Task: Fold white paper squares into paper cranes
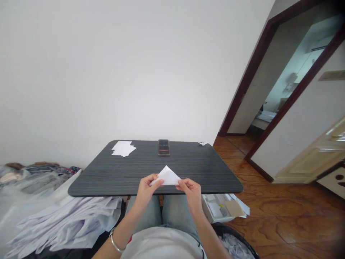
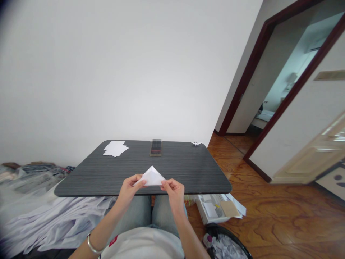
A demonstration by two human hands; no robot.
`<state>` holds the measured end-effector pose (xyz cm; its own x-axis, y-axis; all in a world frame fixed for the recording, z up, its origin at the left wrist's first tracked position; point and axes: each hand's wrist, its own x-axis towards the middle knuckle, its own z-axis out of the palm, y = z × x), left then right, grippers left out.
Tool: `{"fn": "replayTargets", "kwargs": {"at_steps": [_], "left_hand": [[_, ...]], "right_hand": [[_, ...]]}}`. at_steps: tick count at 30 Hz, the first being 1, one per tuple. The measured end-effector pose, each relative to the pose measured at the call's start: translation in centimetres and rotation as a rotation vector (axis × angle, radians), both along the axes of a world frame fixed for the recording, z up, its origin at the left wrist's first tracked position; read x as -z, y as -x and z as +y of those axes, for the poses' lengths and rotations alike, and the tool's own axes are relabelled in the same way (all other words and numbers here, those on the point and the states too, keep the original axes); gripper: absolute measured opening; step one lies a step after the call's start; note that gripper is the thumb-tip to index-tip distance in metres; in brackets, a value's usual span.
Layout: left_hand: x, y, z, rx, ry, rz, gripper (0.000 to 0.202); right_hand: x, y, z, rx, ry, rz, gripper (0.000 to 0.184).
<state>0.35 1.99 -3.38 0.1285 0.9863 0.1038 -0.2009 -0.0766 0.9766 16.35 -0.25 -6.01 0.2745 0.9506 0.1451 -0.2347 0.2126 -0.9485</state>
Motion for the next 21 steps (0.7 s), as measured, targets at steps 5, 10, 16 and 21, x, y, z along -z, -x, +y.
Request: {"fn": "replayTargets", "kwargs": {"at_steps": [5, 10, 16, 21], "left_hand": [[0.3, -0.2, -0.3, -0.047, 0.047, -0.022, 0.032], [0.6, -0.3, -0.2, -0.036, 0.048, -0.047, 0.031], [0.1, 0.2, 0.4, 0.203, 0.05, 0.013, 0.047], [-0.4, 0.4, 0.9, 0.277, 0.052, 0.116, 0.033]], "right_hand": [[-0.2, 0.3, -0.2, -0.004, 0.011, 0.067, 0.019], [-0.3, 0.2, -0.1, 0.02, 0.006, 0.061, 0.02], [-0.4, -0.4, -0.1, -0.004, -0.017, -0.072, 0.018], [-0.6, -0.4, -0.3, -0.056, -0.004, -0.143, 0.018]]}}
